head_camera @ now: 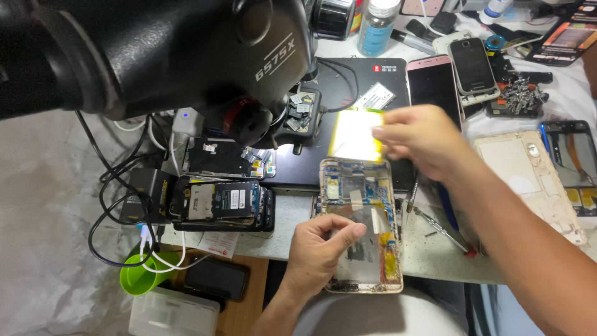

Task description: The person disassembles a smartphone by removing the battery, motherboard, and other internal components using a screwdriver, tweezers, and pliers. They then handle a separate blue phone frame and use tweezers to adjust internal parts within it.

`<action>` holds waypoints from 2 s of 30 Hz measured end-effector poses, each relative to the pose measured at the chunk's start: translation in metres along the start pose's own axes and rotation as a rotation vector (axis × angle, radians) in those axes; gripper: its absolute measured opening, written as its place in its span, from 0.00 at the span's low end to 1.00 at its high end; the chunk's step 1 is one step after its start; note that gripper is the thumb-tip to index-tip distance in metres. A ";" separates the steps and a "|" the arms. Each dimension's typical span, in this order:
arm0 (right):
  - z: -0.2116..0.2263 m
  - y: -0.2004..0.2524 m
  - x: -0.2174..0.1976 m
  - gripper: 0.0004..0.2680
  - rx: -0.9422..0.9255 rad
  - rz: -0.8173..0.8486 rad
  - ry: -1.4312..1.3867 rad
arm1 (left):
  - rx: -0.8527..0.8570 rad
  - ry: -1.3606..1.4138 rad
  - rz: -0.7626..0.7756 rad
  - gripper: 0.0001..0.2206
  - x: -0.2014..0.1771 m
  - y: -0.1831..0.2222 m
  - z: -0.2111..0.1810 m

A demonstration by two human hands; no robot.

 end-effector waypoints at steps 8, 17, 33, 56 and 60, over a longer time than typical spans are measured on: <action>0.013 -0.039 0.073 0.09 0.001 0.161 -0.188 | -0.003 -0.009 0.043 0.11 0.007 0.002 0.002; 0.046 0.055 0.023 0.13 -0.331 -0.084 0.305 | -0.006 0.034 0.085 0.09 0.013 -0.003 0.005; -0.109 0.161 -0.023 0.14 0.176 -0.183 -0.361 | 0.275 0.277 0.238 0.40 0.061 -0.016 -0.011; -0.081 0.143 -0.029 0.10 0.061 -0.202 -0.522 | -0.324 -0.906 -0.212 0.15 -0.100 0.067 0.158; -0.079 0.146 -0.030 0.09 0.042 -0.211 -0.480 | -0.157 -1.176 -0.150 0.14 -0.093 0.028 0.182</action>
Point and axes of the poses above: each hand's wrist, its own y-axis away from the middle knuckle, its own x-axis out of the palm, z = x × y, the point moved 5 cm from there along -y, towards the middle knuckle, and after that the axes turned 1 degree about -x, right-handed, at the moved point
